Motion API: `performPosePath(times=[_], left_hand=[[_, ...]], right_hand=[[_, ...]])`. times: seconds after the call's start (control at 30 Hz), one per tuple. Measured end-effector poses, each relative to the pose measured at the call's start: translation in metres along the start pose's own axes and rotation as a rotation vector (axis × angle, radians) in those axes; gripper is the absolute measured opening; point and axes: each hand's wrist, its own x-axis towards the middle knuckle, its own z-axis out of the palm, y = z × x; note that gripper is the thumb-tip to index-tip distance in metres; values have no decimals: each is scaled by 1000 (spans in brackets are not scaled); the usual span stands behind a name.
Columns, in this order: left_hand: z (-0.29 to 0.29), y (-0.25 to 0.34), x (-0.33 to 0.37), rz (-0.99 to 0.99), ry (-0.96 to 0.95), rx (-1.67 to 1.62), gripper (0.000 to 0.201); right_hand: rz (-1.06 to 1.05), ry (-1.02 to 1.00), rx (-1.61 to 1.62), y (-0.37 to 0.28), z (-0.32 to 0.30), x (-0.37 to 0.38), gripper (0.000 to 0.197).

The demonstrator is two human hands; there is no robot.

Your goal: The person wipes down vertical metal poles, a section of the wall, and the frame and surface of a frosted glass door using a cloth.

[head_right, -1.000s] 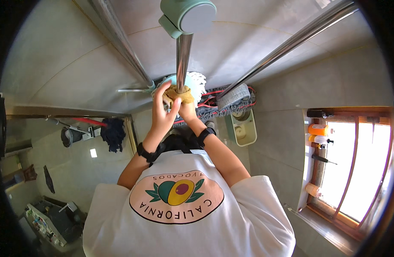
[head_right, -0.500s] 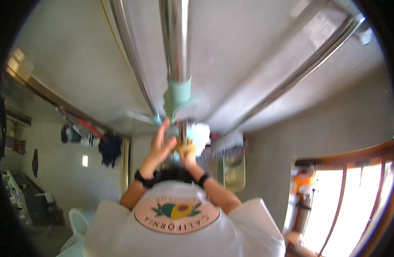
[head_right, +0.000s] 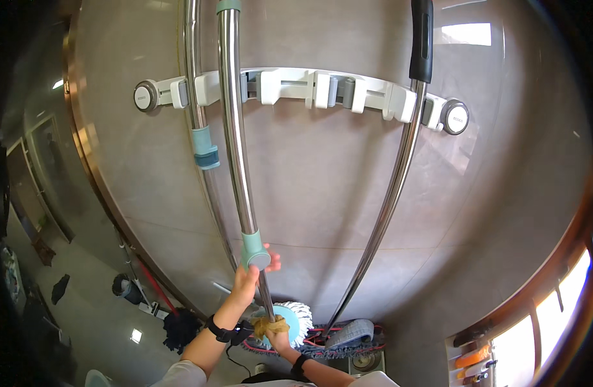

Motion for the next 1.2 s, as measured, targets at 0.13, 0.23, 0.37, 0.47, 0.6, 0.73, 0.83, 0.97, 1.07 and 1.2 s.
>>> performPosePath(times=[0.13,0.23,0.37,0.47,0.6,0.73,0.83,0.97,1.07,1.2], left_hand=[[-5,-8,4,-115,0,142,81],[-10,-4,11,-65,-98,76,85],[6,32,27,151,268,312,77],[10,86,41,478,287,834,63],[45,134,89,767,128,1300,68],[49,139,121,919,162,1561,73],[56,135,123,943,195,1609,73],[66,135,128,953,161,1633,71],[58,129,139,962,187,1582,73],[60,125,141,944,224,1510,75]], right_hand=[[-82,-25,3,-13,-2,18,10],[17,-51,142,-43,-11,27,10],[-132,-24,23,-30,-11,44,10],[-157,-13,132,-32,0,49,11],[-112,-42,167,-19,-5,58,13],[-185,-57,128,-49,1,62,9],[-155,-28,150,-58,5,63,8],[-139,-36,177,-63,2,67,11],[-76,-46,246,-77,-3,67,12],[-192,-50,137,-57,7,72,10]])
